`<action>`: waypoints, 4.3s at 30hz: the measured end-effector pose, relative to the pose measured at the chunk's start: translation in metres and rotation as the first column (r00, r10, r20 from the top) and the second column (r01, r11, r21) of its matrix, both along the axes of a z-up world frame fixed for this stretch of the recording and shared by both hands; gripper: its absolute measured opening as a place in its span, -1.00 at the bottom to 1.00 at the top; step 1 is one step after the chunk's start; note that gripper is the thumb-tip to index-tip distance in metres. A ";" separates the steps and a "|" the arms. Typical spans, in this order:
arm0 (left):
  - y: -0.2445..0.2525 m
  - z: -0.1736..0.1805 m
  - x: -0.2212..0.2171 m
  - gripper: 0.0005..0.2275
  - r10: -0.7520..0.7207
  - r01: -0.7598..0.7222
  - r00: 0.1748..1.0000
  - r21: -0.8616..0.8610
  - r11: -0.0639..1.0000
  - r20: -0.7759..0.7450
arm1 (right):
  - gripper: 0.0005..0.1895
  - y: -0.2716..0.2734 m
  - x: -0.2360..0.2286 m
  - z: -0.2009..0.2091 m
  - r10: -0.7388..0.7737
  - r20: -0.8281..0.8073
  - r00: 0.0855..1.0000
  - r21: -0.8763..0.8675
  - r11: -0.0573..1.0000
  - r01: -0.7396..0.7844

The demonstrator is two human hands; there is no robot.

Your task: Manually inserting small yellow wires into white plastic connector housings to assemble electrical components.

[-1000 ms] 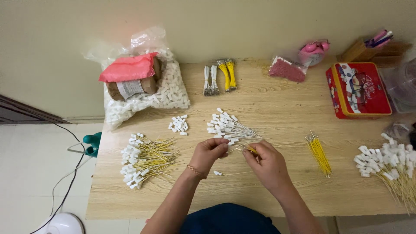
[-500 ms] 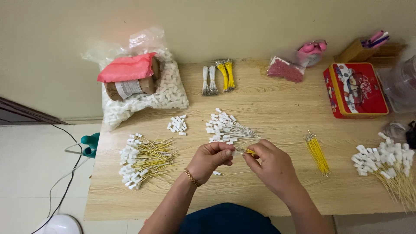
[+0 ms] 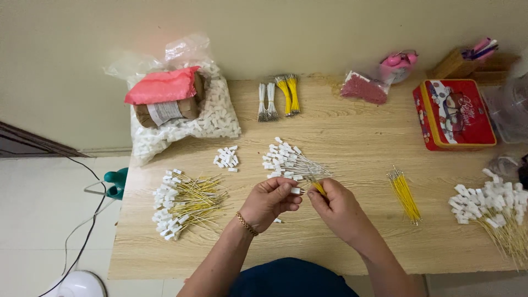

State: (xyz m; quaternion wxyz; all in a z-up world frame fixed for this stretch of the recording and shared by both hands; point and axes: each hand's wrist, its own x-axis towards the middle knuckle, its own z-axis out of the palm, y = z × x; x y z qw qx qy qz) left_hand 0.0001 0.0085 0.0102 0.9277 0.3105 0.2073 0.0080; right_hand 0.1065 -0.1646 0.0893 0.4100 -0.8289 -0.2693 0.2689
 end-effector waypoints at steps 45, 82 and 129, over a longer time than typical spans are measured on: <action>0.011 -0.076 0.013 -0.77 0.280 0.263 0.918 0.960 0.099 -0.280 | -0.98 0.001 0.010 -0.066 -0.201 -0.369 0.907 0.265 0.913 0.310; -0.014 0.020 -0.005 -0.85 0.101 -0.061 0.988 0.303 0.951 -0.117 | -0.75 0.006 -0.008 0.018 -0.153 -0.026 0.988 -0.044 0.987 0.152; -0.003 -0.010 0.012 -0.82 0.163 -0.110 0.982 0.413 0.904 -0.097 | -0.80 0.019 -0.002 -0.012 -0.020 -0.042 0.999 0.045 0.999 0.021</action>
